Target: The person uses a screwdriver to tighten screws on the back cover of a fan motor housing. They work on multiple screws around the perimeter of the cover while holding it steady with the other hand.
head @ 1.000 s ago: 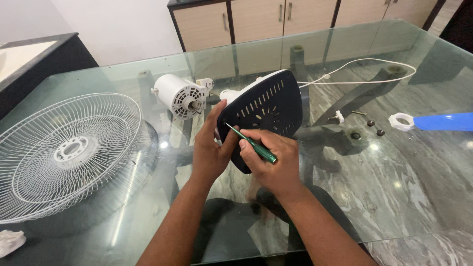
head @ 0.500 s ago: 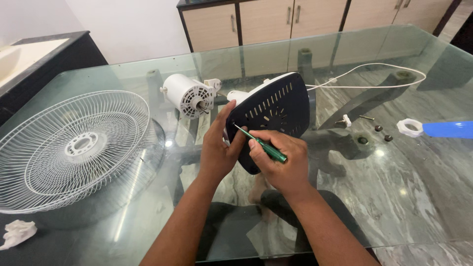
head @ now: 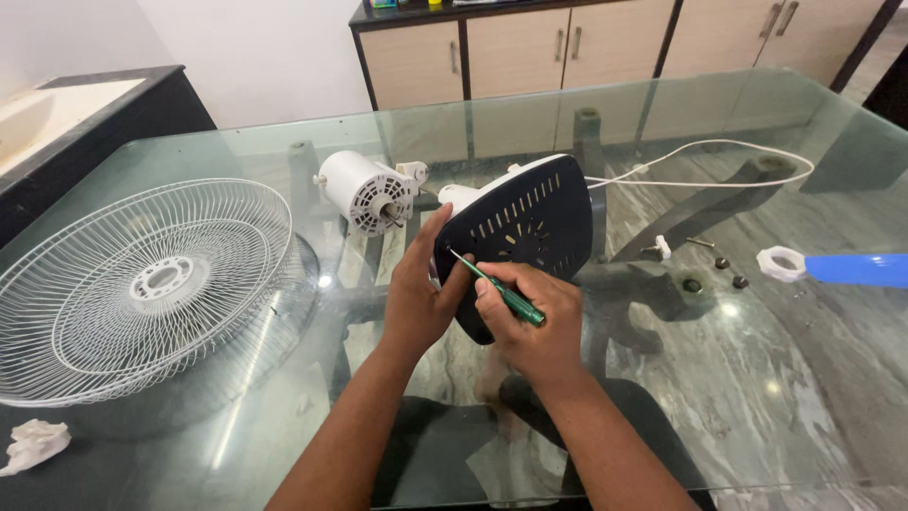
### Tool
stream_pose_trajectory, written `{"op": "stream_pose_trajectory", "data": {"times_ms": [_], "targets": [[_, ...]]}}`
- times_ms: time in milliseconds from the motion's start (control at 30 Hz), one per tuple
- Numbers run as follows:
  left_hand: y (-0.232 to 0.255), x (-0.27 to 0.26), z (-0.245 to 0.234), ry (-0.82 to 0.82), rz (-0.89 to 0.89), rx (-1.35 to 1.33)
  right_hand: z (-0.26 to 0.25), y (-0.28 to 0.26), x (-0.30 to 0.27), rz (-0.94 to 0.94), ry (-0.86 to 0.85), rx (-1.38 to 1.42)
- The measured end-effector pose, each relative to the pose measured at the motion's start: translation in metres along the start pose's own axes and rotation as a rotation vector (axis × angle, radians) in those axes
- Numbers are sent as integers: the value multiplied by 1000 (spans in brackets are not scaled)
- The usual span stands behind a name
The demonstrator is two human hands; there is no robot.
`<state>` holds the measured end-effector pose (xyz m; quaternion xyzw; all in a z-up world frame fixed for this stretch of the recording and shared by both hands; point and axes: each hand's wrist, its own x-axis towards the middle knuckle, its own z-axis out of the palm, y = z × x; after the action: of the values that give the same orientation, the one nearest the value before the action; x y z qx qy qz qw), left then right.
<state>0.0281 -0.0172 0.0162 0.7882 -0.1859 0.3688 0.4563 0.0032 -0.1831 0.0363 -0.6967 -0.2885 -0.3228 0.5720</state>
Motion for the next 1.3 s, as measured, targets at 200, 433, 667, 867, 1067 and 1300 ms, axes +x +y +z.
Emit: {"op": "stream_pose_trajectory", "data": {"times_ms": [200, 433, 667, 867, 1067, 1300], "targets": [[-2, 0, 1, 24, 55, 100, 1, 1, 0, -21, 12, -2], [-8, -2, 5, 65, 42, 88, -5, -1, 16, 16, -55, -12], [-6, 1, 2, 186, 24, -28, -7, 5, 52, 117, -257, 117], [-3, 1, 1, 227, 51, -92, 5, 6, 25, 61, -102, 18], [-8, 0, 1, 205, -29, -190, 11, 7, 15, -56, -90, 23], [-3, -1, 2, 206, 33, -182, 11, 9, 15, -74, -24, 21]]}}
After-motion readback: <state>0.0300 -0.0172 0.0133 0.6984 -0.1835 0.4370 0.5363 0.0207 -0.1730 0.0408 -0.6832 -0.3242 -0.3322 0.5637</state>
